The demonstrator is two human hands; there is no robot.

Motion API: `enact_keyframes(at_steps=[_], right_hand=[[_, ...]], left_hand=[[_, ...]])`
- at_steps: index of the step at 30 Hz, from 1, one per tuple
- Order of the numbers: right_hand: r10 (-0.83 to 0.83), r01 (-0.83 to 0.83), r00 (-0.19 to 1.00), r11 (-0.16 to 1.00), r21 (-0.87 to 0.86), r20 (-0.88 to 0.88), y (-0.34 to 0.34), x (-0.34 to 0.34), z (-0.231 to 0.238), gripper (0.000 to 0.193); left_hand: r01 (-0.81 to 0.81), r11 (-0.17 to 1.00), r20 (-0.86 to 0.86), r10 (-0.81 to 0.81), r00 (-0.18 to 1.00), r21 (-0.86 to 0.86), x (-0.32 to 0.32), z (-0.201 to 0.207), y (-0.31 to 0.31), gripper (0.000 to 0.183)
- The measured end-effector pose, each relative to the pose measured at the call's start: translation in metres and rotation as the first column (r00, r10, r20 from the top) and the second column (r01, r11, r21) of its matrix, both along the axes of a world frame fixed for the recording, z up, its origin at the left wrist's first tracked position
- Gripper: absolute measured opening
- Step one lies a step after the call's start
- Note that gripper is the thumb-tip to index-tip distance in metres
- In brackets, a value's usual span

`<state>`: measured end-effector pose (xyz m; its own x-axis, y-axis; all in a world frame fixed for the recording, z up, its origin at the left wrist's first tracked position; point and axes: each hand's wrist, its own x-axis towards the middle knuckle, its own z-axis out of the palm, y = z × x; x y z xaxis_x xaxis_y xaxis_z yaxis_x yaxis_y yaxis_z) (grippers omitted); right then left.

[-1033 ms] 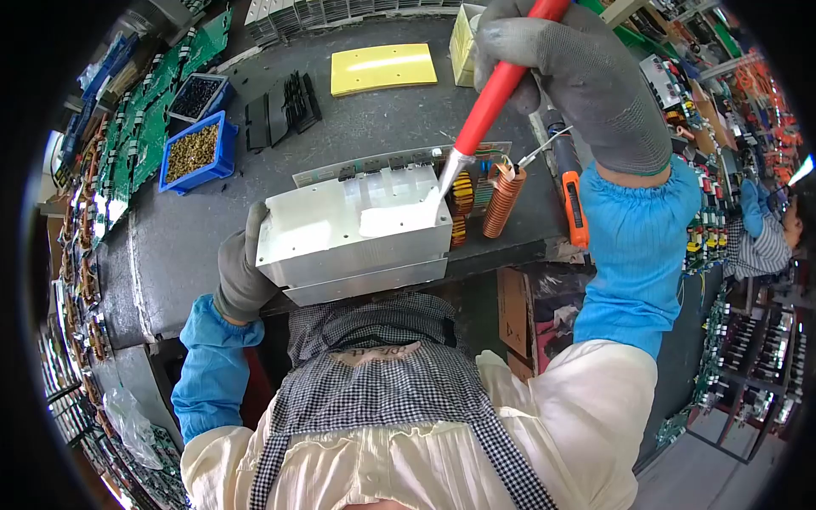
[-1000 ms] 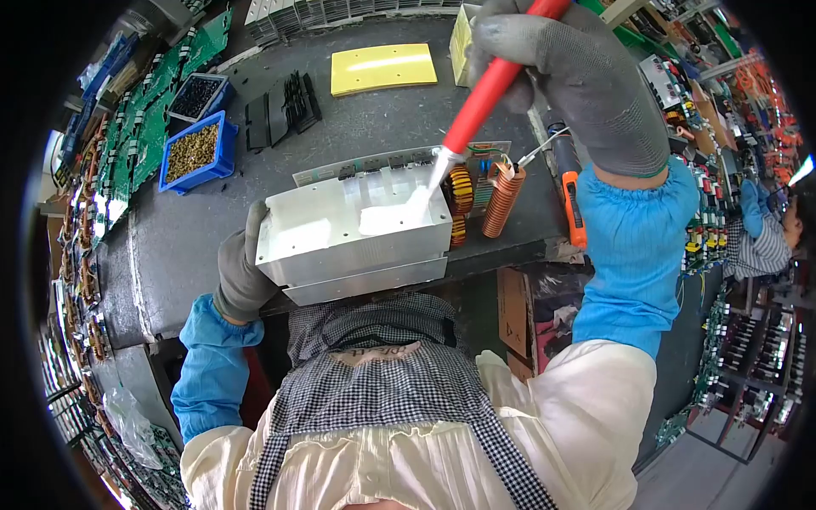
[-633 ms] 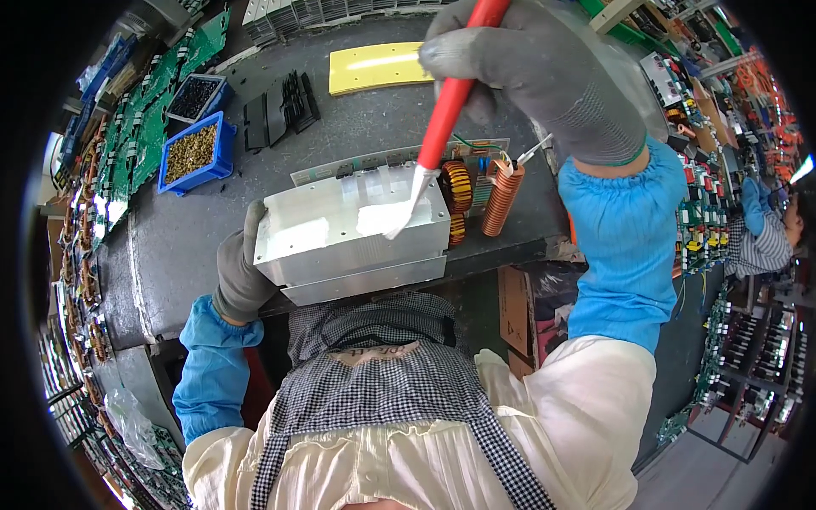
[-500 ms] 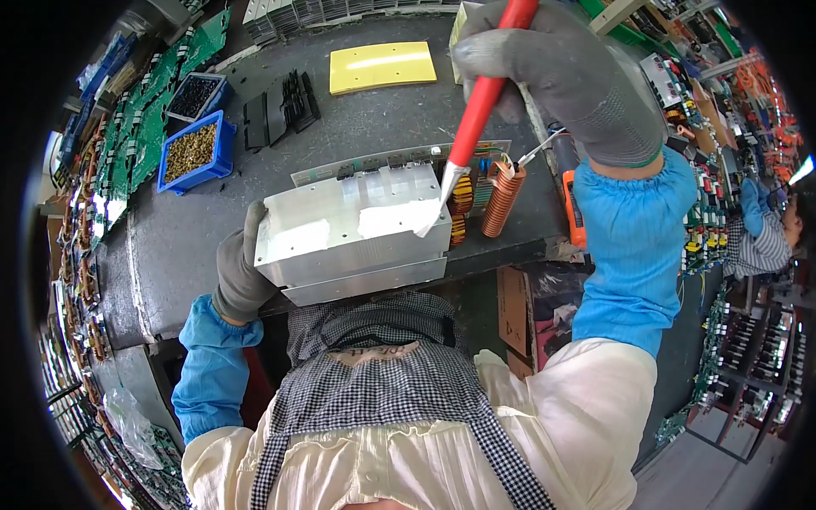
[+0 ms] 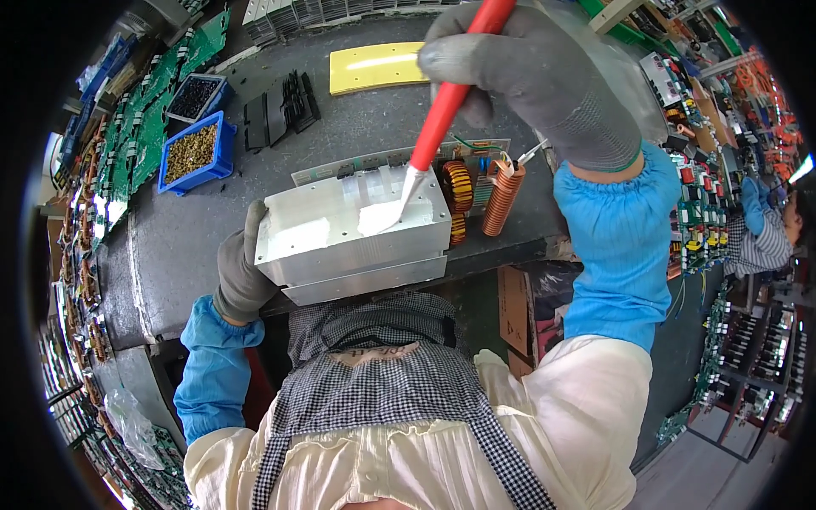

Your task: The person assembles an electronic circuit board onto a metal casing by securing it with screws using a power screwdriver.

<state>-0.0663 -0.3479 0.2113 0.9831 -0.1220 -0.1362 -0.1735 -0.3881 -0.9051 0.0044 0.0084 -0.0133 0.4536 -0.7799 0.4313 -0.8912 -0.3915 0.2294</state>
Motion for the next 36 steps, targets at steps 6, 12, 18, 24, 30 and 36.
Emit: enact_keyframes(at_steps=[6,12,18,24,30,36], right_hand=[[0.137,-0.105,0.972,0.98,-0.169,0.189,-0.055,0.001,-0.023,0.03],[0.119,-0.151,0.943,0.985,0.081,0.31,-0.074,-0.002,-0.023,0.03],[0.055,-0.244,0.625,0.961,0.128,0.779,-0.108,0.001,-0.004,0.032],[-0.187,0.3,0.692,0.953,-0.041,0.697,-0.167,0.002,0.008,0.04],[-0.303,0.514,0.714,0.839,-0.18,0.631,-0.228,0.039,-0.008,0.025],[-0.173,0.524,0.76,0.735,-0.432,0.627,-0.236,0.097,-0.039,0.02]], left_hand=[[0.038,0.998,-0.031,-0.039,0.999,-0.051,0.0,0.009,-0.008,0.117],[0.049,0.994,-0.026,-0.052,0.998,-0.101,0.004,0.018,-0.016,0.104],[-0.009,1.0,-0.067,0.007,0.998,-0.023,0.006,0.028,-0.015,0.103],[-0.05,0.998,-0.416,0.062,0.907,0.04,0.025,0.031,0.003,0.109],[0.032,0.999,-0.669,-0.017,0.743,0.01,0.043,0.02,0.007,0.125],[0.008,0.999,-0.652,0.016,0.758,0.035,0.042,0.018,0.012,0.127]])
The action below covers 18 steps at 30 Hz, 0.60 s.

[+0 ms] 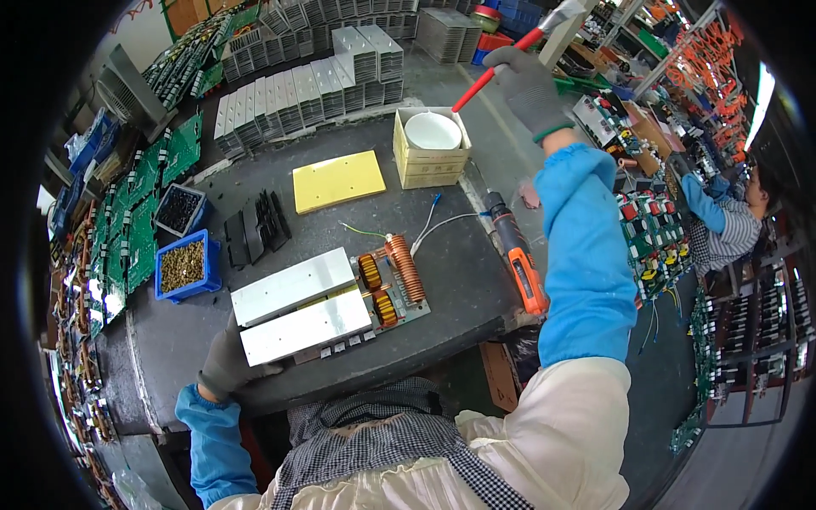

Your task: The person assembles an electronic circuit board onto a metal casing by securing it with screws using a power screwdriver.

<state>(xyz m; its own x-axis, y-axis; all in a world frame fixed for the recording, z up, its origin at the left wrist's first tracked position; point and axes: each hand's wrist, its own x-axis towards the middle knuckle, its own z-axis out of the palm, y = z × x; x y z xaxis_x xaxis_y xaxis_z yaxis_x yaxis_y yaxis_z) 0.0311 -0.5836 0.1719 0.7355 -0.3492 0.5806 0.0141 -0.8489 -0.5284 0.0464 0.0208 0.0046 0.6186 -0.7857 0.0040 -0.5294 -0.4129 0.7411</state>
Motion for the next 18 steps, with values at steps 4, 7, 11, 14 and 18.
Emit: enact_keyframes(at_steps=[4,7,11,14,18], right_hand=[[0.008,-0.015,1.0,0.967,-0.253,-0.03,0.011,0.016,-0.022,0.018],[0.041,-0.105,0.967,0.963,-0.249,-0.252,0.008,0.016,-0.043,0.021],[0.15,-0.248,0.825,0.962,-0.112,-0.544,-0.006,-0.003,-0.038,0.03],[-0.105,0.016,0.856,0.984,-0.178,-0.505,-0.017,-0.057,-0.03,0.04],[-0.277,0.128,0.743,0.952,-0.277,-0.609,-0.007,-0.118,-0.03,0.038]], left_hand=[[-0.008,0.999,-0.015,0.009,1.0,0.052,0.0,0.005,-0.004,0.126],[-0.006,0.998,-0.036,0.008,0.999,0.055,-0.001,0.004,-0.005,0.126],[-0.008,1.0,-0.042,0.008,0.999,-0.01,0.0,-0.001,-0.004,0.125],[-0.008,0.999,-0.12,0.002,0.993,-0.049,0.003,0.002,-0.006,0.115],[0.007,1.0,-0.133,-0.01,0.991,-0.023,0.005,0.003,-0.003,0.102]])
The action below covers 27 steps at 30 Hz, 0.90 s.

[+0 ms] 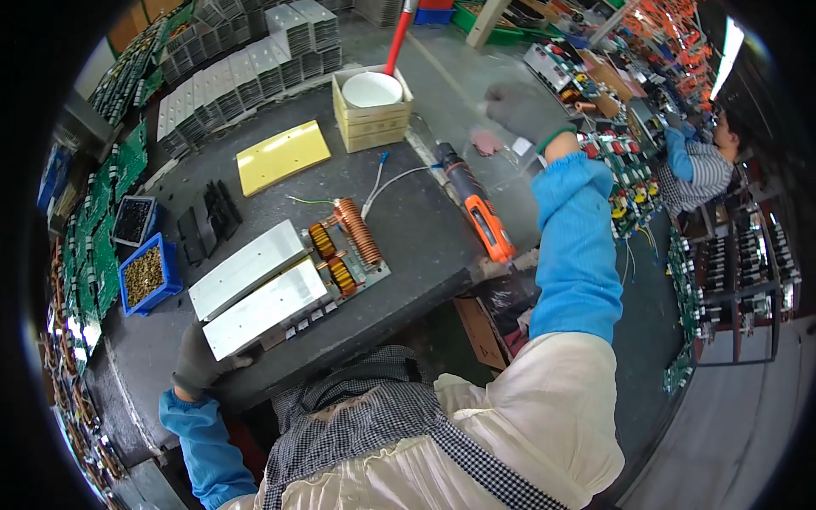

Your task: The person assembles an electronic circuit board onto a metal casing by securing it with screws using a power screwdriver.

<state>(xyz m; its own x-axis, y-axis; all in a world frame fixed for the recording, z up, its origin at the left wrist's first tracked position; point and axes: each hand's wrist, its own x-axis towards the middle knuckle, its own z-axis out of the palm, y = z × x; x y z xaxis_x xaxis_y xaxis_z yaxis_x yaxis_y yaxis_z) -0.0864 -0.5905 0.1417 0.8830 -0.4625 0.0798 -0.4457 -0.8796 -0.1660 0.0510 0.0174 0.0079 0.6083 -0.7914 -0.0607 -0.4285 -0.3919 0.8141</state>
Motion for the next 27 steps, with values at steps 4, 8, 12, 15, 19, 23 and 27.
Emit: enact_keyframes(at_steps=[4,8,12,15,19,23,27], right_hand=[[0.05,-0.057,0.993,0.996,-0.067,-0.103,-0.009,-0.042,-0.037,0.03],[0.018,-0.019,0.996,1.0,0.006,0.083,-0.018,-0.039,-0.095,0.026],[-0.082,0.088,0.995,0.988,-0.13,0.052,-0.02,-0.026,-0.115,0.028],[-0.169,0.157,0.98,0.981,0.11,0.106,-0.021,-0.033,-0.11,0.03],[-0.105,0.094,0.942,0.994,0.047,0.319,-0.039,-0.051,-0.115,0.029],[-0.036,0.046,0.888,0.999,-0.012,0.459,-0.023,-0.063,-0.083,0.025],[0.118,-0.127,0.753,0.991,-0.032,0.647,0.024,-0.069,-0.035,0.021]], left_hand=[[0.024,0.998,-0.125,-0.017,0.992,0.057,0.002,0.01,-0.007,0.094],[0.059,0.996,-0.165,-0.047,0.985,0.07,-0.001,0.01,-0.007,0.096],[-0.019,0.998,-0.097,0.025,0.995,0.066,-0.006,0.008,-0.007,0.095],[-0.028,0.997,-0.127,0.037,0.991,0.073,-0.004,0.013,-0.008,0.096],[0.004,1.0,-0.195,-0.005,0.981,-0.006,0.002,0.008,-0.007,0.098],[0.014,0.999,-0.222,-0.023,0.975,-0.039,0.005,0.005,-0.006,0.101],[-0.126,0.987,-0.5,0.061,0.864,-0.096,-0.003,0.016,-0.012,0.108]])
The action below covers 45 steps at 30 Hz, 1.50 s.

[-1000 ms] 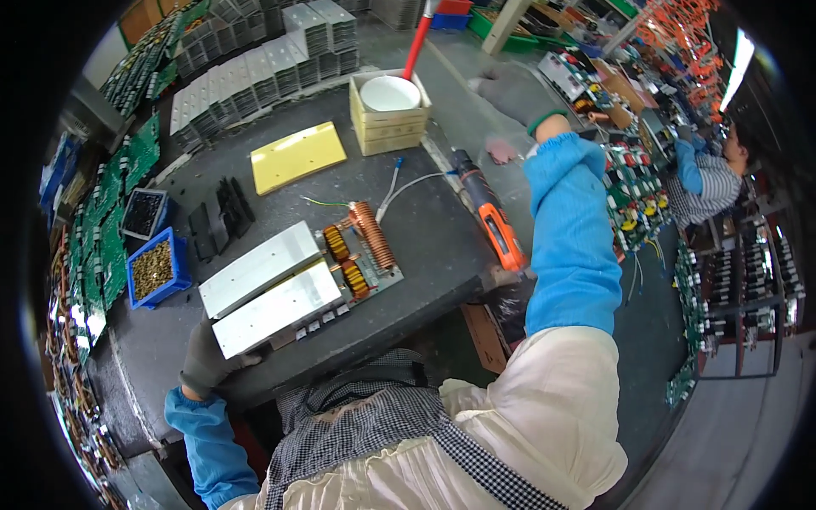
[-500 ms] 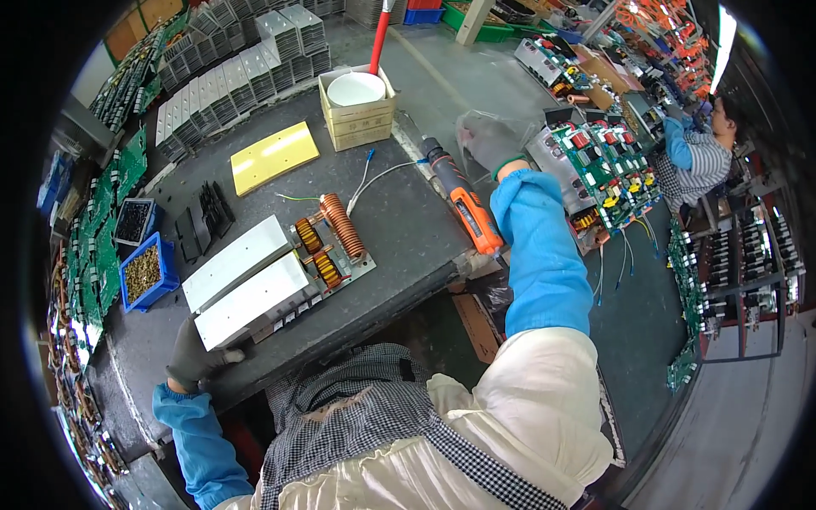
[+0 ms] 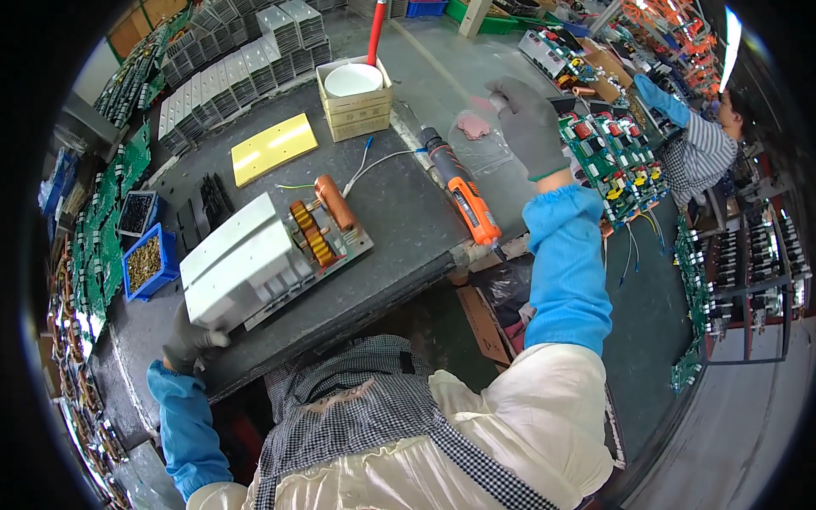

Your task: The person assembles an electronic circuit board onto a metal casing by securing it with screws using a power screwdriver.

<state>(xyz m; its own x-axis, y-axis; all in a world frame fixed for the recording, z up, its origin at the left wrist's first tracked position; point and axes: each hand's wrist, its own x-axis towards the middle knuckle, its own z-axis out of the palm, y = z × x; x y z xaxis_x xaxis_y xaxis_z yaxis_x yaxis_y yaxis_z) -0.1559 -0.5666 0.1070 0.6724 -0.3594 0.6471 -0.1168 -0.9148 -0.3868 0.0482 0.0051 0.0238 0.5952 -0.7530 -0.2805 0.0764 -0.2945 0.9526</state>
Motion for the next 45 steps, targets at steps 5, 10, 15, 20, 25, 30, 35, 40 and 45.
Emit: enact_keyframes(at_steps=[5,10,15,20,25,30,35,40,45], right_hand=[[0.151,-0.132,0.979,0.983,-0.131,0.141,0.069,0.012,0.045,0.021],[0.202,-0.208,0.962,0.978,0.014,0.183,0.12,0.035,0.06,0.018],[0.355,-0.478,0.869,0.781,0.402,0.344,0.17,0.057,0.066,0.018],[0.478,-0.578,0.816,0.672,0.464,0.325,0.206,0.076,0.058,0.019],[0.539,-0.547,0.823,0.663,0.511,0.182,0.239,0.102,0.05,0.02],[0.567,-0.535,0.813,0.637,0.555,0.133,0.257,0.111,0.047,0.02],[0.529,-0.478,0.841,0.631,0.611,0.112,0.255,0.101,0.053,0.021],[0.325,-0.357,0.934,0.834,0.42,0.149,0.177,0.074,0.058,0.021],[-0.096,0.078,0.995,0.936,0.342,0.035,0.049,0.013,0.023,0.02]], left_hand=[[-0.093,0.98,-0.073,0.081,0.994,-0.174,-0.01,0.003,-0.015,0.108],[-0.178,0.979,-0.12,0.166,0.979,-0.099,-0.009,0.004,-0.013,0.092],[-0.263,0.957,-0.101,0.252,0.962,-0.119,-0.014,0.002,-0.017,0.076],[-0.352,0.936,-0.113,0.348,0.931,-0.023,-0.018,0.009,-0.025,0.074],[-0.356,0.935,-0.089,0.354,0.931,-0.003,-0.017,0.01,-0.021,0.089],[-0.349,0.937,-0.06,0.348,0.936,-0.003,-0.016,0.008,-0.02,0.09],[-0.349,0.937,-0.041,0.349,0.936,0.002,-0.018,0.009,-0.027,0.083],[-0.37,0.928,-0.107,0.364,0.925,-0.041,-0.015,0.003,-0.021,0.075],[-0.341,0.939,-0.094,0.337,0.937,-0.031,-0.016,0.003,-0.025,0.072]])
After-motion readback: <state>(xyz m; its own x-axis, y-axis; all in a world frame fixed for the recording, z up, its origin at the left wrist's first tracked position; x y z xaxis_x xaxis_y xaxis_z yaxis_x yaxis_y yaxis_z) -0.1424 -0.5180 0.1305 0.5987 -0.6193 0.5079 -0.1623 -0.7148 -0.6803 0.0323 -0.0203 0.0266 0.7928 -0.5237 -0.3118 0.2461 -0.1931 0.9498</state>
